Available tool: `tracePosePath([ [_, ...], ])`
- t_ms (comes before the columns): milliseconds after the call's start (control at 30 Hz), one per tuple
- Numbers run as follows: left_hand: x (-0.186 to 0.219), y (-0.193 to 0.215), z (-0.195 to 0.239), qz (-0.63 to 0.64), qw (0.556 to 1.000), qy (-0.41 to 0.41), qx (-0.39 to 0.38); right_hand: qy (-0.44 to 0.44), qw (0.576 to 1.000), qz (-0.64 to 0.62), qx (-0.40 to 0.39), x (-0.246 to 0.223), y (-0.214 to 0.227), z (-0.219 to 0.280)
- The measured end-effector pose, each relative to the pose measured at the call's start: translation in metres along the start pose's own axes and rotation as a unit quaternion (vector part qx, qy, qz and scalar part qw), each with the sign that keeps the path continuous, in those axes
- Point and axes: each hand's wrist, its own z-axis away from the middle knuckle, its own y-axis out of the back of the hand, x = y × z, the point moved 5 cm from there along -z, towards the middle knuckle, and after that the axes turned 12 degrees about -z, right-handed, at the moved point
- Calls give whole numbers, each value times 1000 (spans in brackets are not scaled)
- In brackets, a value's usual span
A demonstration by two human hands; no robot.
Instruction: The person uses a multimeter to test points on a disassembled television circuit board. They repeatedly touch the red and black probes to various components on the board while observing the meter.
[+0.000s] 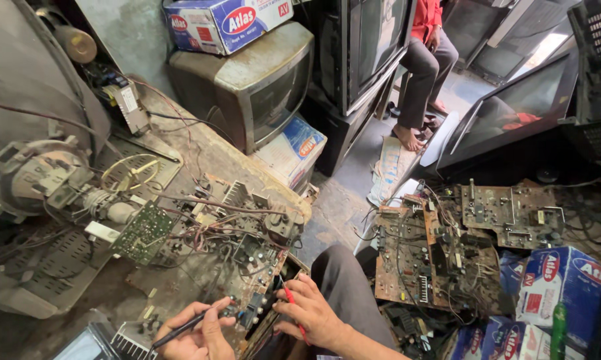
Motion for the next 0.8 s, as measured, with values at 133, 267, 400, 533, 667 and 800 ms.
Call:
tracePosePath([
  [133, 0, -28, 20, -124, 899, 16, 421, 1, 1000, 4, -3, 1, 0, 1],
  [267, 1, -44, 18, -110, 908, -17, 405, 3, 1000, 10, -7, 2, -1, 1],
  [400, 8, -42, 14, -100, 905, -86, 405, 5, 1000, 7, -7, 4, -4, 5],
  [533, 20, -58, 12, -119, 881, -143, 434, -4, 1000, 0, -13, 5, -4, 4],
  [667, 45, -69, 9, -140, 879, -137, 434, -30, 982, -152, 110, -13, 24, -6],
  [800, 68, -68, 8, -177, 903, -94, 380, -45, 886, -446, 120, -50, 28, -25],
])
